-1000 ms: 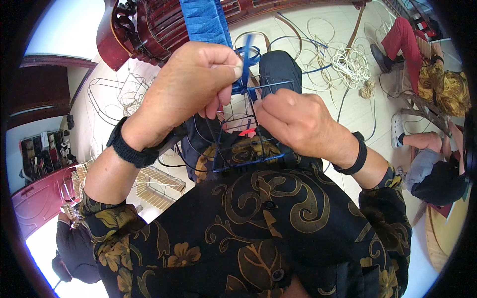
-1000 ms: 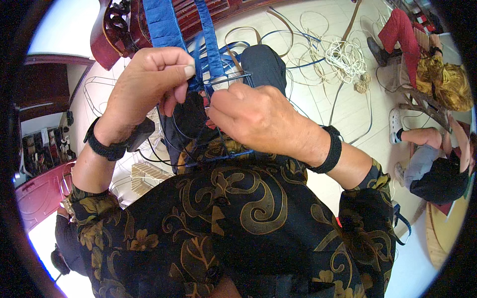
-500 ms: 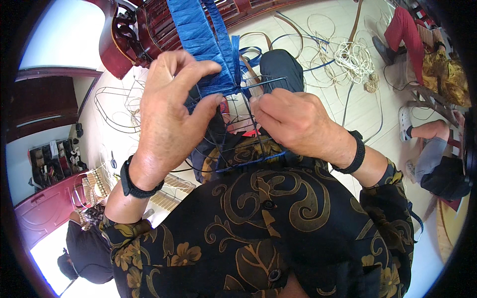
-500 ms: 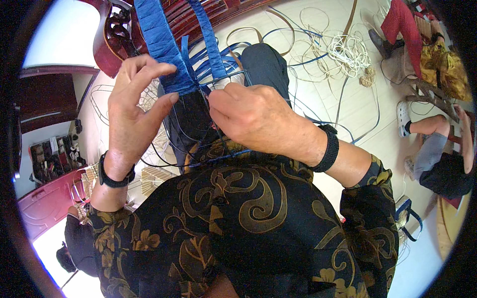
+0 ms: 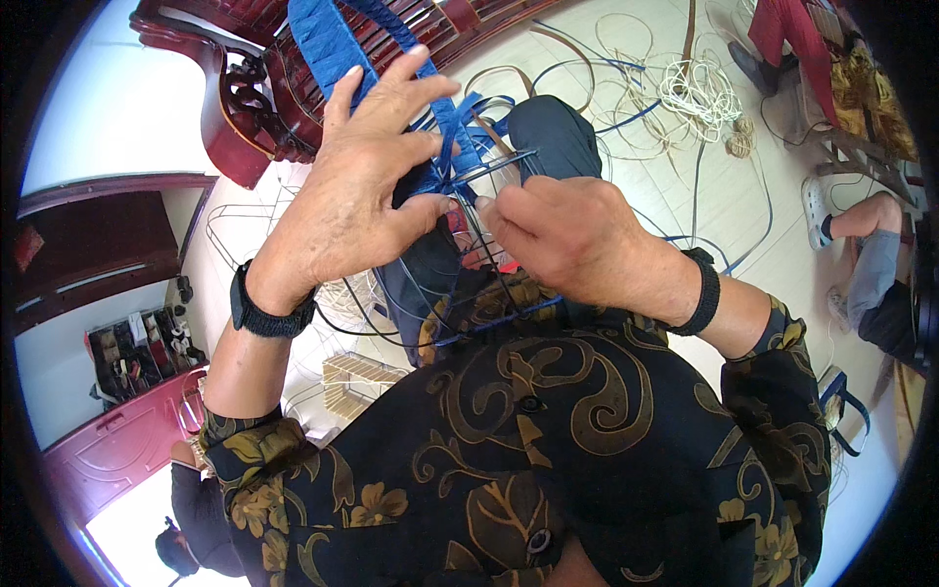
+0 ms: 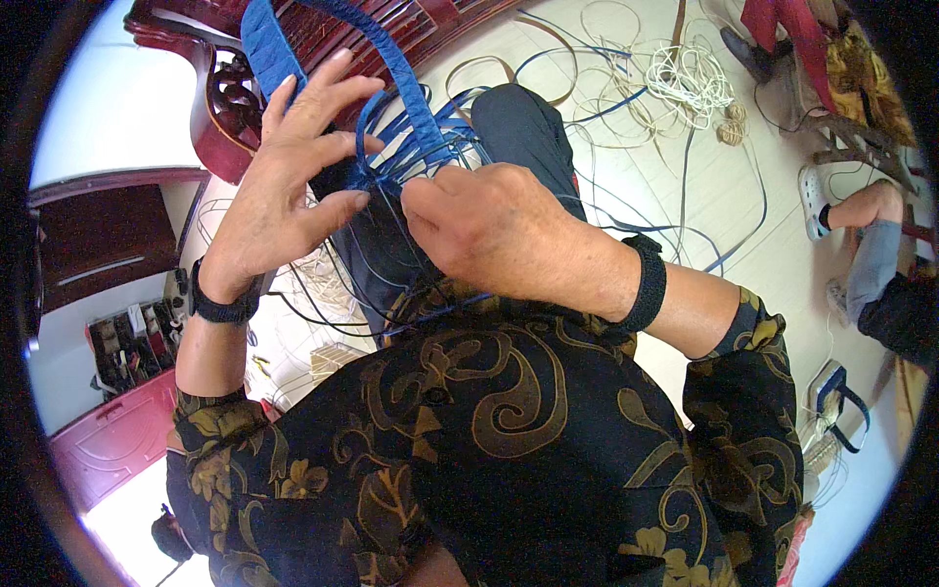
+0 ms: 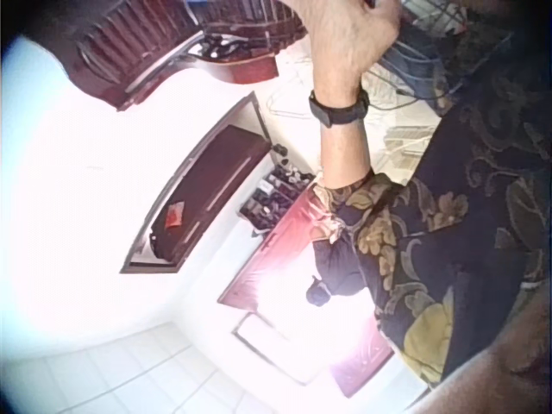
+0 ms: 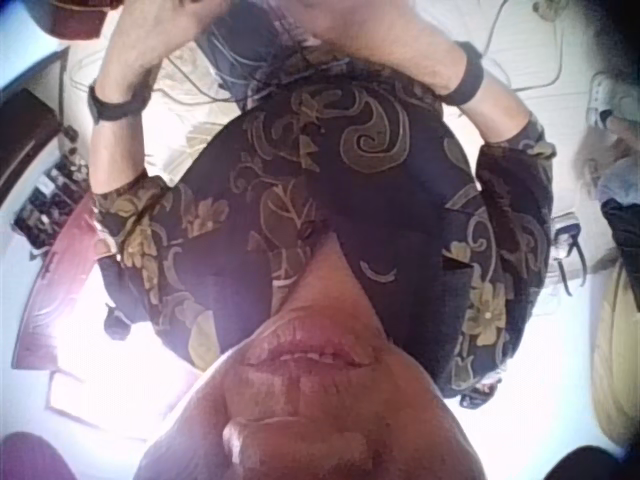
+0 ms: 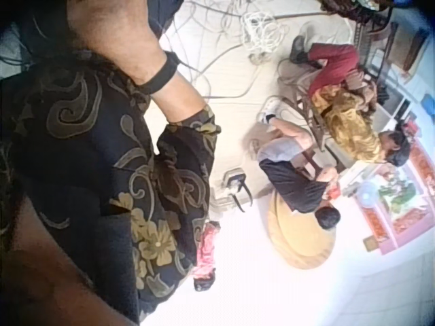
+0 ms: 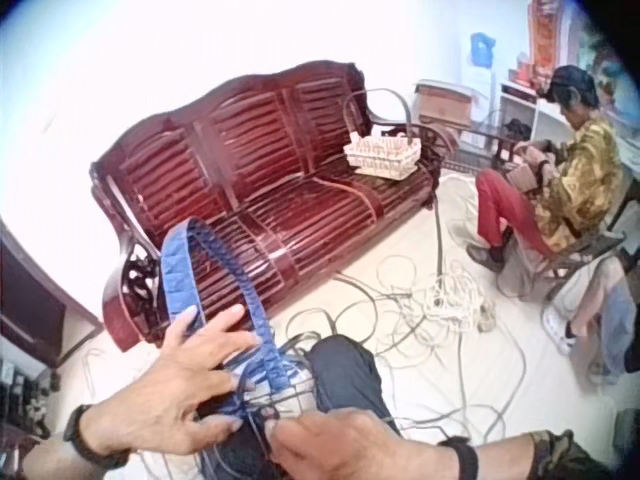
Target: The person weaves a basket by wrapping blue plastic strips around a wire frame by hand.
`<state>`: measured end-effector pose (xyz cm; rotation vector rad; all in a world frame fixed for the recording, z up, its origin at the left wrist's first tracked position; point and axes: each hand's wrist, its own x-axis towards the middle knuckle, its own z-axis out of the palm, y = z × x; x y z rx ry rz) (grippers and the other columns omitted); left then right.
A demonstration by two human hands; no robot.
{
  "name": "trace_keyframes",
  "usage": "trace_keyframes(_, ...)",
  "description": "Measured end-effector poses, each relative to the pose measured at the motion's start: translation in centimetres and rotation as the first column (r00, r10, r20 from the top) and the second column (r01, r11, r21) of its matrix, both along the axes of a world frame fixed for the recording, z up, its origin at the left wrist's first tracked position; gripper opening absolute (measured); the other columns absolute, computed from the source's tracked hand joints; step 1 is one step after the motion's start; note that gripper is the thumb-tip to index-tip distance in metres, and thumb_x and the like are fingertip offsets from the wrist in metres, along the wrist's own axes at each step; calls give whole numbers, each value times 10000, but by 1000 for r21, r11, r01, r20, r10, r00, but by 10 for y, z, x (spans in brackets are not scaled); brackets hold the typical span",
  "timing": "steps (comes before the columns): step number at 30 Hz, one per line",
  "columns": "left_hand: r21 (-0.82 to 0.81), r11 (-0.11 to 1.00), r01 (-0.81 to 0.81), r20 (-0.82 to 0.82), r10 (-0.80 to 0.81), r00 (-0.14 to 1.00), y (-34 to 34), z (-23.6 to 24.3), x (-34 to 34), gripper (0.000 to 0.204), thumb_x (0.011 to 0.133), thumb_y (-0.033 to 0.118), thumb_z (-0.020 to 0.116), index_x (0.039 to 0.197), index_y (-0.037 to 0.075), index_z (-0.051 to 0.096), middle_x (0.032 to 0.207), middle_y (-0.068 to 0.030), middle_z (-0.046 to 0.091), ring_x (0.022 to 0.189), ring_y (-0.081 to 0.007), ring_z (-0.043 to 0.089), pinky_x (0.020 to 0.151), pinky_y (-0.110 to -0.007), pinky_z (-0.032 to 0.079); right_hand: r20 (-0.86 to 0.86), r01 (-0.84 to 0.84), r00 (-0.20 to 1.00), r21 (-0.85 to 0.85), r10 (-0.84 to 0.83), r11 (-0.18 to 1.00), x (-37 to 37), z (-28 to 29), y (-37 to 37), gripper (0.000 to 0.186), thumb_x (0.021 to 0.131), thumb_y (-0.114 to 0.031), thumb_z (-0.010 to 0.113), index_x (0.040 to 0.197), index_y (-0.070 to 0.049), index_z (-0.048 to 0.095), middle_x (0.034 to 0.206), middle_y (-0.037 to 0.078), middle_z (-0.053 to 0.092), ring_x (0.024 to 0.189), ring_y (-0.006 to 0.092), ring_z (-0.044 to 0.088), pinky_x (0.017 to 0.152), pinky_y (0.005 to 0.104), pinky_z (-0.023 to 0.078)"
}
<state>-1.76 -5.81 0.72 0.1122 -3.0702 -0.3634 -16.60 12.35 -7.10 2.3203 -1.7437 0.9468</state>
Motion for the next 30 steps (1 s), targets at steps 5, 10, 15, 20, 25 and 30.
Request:
trace_keyframes(5, 41, 998, 53, 67, -55, 996, -9, -3, -6, 264, 698, 71, 743, 961, 88, 748, 1380, -89, 611, 1496, -295, 335, 1240, -571, -20, -69, 28, 997, -57, -32, 998, 1, 0, 1, 108, 796, -110, 686, 786, -75, 584, 791, 37, 510, 694, 177, 596, 574, 329, 509)
trace_keyframes(10, 79, 996, 45, 14, -46, 999, -5, -1, -10, 165, 763, 89, 747, 927, 106, 747, 1189, -62, 708, 1409, -282, 467, 1236, -570, -43, -129, 67, 989, -89, -78, 994, 2, 0, 1, 61, 769, -118, 682, 780, -88, 630, 803, 21, 504, 739, 165, 560, 618, 315, 465)
trace_keyframes(15, 40, 999, 23, 18, -23, 1000, 0, -6, -13, 41, 795, 89, 732, 835, 78, 731, 1082, -63, 725, 1265, -235, 595, 1240, -553, -24, -180, 77, 979, -89, -92, 993, 2, -2, 3, 67, 754, -132, 677, 803, -87, 683, 827, 13, 519, 797, 160, 542, 644, 308, 447)
trace_keyframes(20, 18, 998, -68, 80, 66, 995, 12, -2, -17, 41, 786, 60, 718, 756, 40, 699, 1050, -91, 721, 1133, -234, 656, 1245, -543, 27, -216, 78, 972, -62, -90, 995, 0, -3, 3, 94, 727, -191, 711, 755, -103, 699, 834, 9, 544, 811, 186, 537, 700, 334, 430)
trace_keyframes(25, -3, 998, -55, 67, 55, 996, 12, -4, -17, 52, 784, 45, 693, 738, 21, 686, 1046, -101, 721, 1044, -248, 672, 1244, -546, 61, 54, 42, 998, -32, -40, 999, -14, 21, -1, 206, 765, -300, 769, 730, -117, 682, 769, 24, 556, 793, 228, 550, 705, 352, 435)
trace_keyframes(30, -25, 995, -101, 139, 104, 985, 18, 2, -20, 81, 785, 64, 700, 722, 15, 692, 1012, -104, 723, 1017, -248, 681, 1240, -544, 76, 470, 79, 880, -4, -68, 997, -55, 16, -30, 215, 879, -249, 693, 794, -53, 667, 772, 115, 644, 726, 315, 629, 648, 396, 490)
